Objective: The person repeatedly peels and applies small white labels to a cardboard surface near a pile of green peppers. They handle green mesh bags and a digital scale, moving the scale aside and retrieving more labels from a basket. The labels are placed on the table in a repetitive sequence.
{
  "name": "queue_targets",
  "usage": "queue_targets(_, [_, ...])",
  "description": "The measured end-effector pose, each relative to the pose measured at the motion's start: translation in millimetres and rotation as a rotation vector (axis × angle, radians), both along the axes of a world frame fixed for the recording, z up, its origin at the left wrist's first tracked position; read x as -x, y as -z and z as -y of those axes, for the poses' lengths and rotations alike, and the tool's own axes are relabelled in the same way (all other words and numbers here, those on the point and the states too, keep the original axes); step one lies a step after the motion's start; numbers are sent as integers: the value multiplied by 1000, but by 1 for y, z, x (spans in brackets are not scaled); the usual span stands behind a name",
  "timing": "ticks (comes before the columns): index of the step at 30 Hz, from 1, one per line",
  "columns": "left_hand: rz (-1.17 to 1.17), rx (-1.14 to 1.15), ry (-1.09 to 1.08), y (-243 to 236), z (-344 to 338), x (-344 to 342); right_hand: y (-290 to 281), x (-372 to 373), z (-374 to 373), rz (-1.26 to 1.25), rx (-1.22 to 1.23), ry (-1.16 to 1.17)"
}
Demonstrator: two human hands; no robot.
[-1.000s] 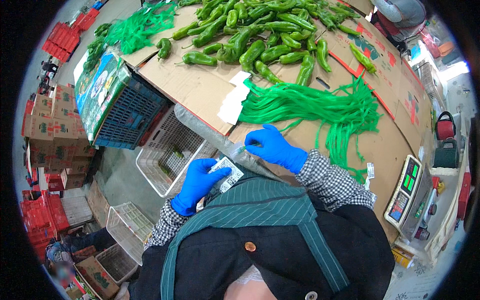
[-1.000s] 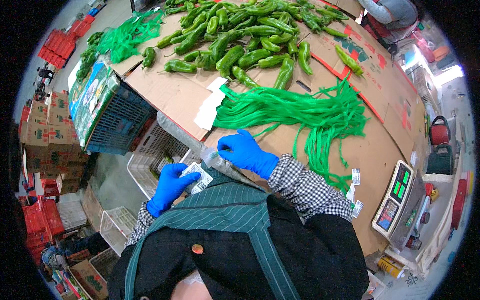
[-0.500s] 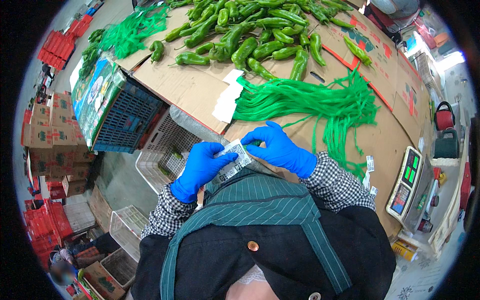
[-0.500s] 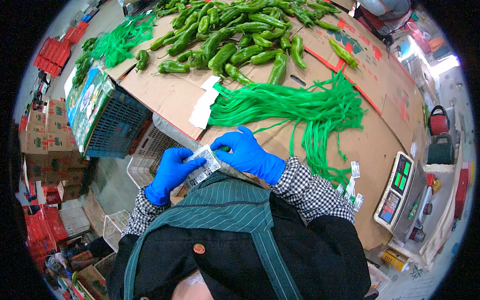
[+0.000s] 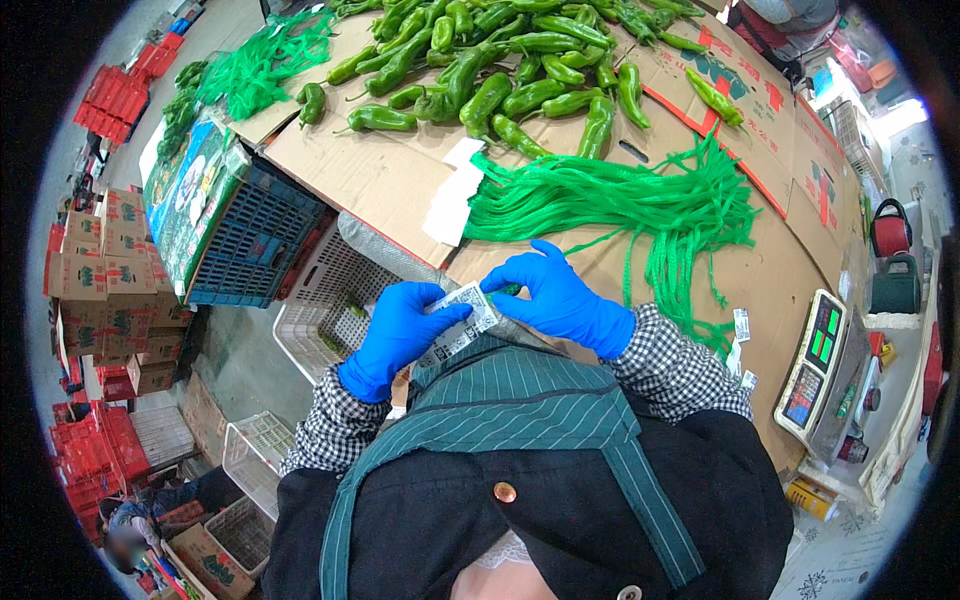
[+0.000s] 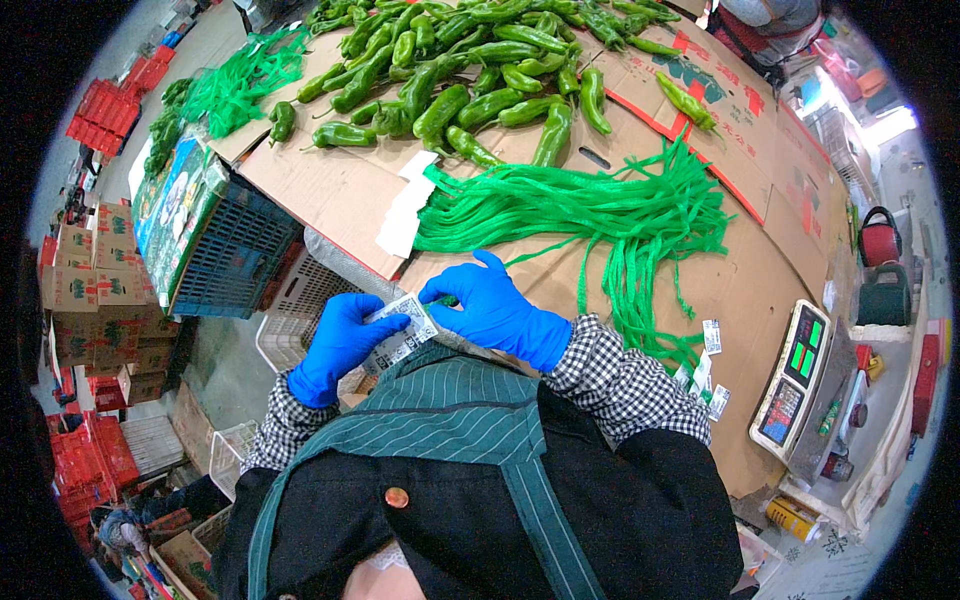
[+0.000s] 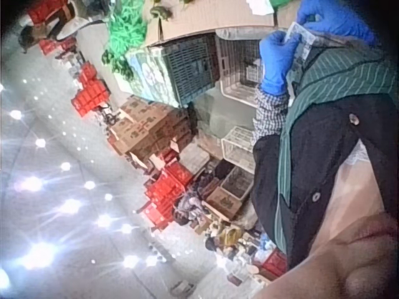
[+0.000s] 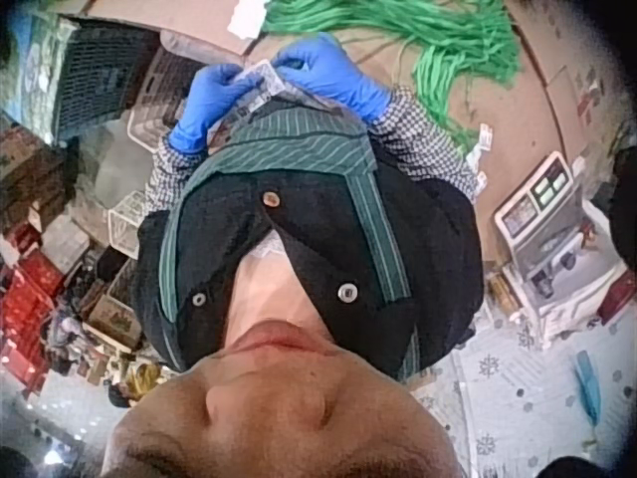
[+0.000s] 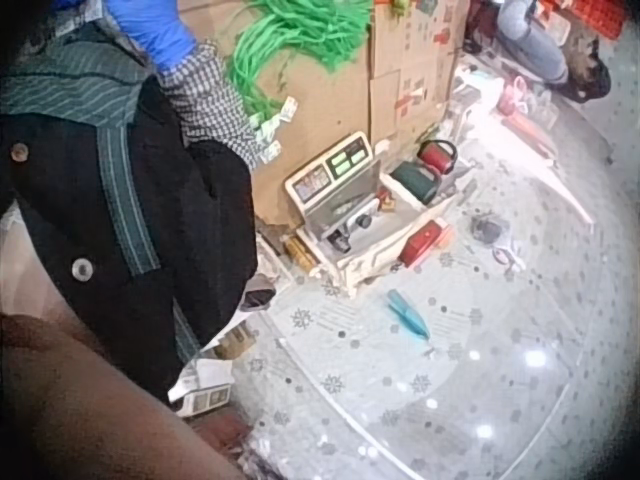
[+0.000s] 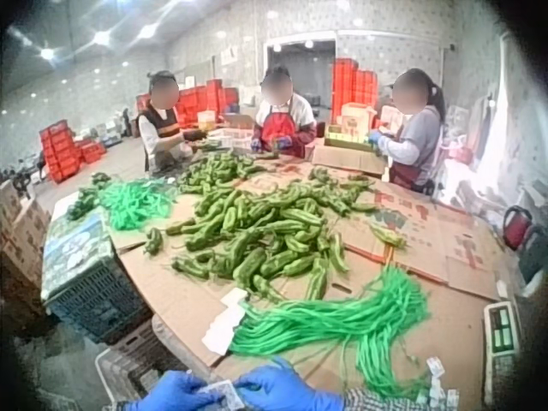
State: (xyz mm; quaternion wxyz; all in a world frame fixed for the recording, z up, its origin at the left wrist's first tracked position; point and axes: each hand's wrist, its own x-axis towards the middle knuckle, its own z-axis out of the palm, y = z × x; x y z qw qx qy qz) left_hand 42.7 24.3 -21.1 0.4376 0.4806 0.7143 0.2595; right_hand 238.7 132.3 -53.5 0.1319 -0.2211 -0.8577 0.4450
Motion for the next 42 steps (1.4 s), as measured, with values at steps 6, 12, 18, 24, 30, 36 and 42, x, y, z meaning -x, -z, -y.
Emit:
queue_targets(6, [-10, -21, 25, 5, 0, 1, 0, 0, 0, -117, 47, -2])
queue_targets(12, [-40, -56, 78, 5, -5, -6, 5, 8, -3, -57, 448, -37])
queue_targets(18, [248, 116, 149, 8, 7, 22, 21, 3, -13, -78, 637, 19])
queue_targets(24, [440, -128, 170, 2, 9, -2, 21, 13, 1, -163, 591, 118])
queue_targets(30, [384, 21, 21, 15, 7, -13, 7, 6, 7, -223, 491, 235])
queue_targets(36, [396, -36, -22, 11, 32, 7, -49, -100, -69, 474, 613, -583])
queue_targets(42, [416, -170, -4, 16, 26, -3, -28, -13, -49, 51, 331, 74])
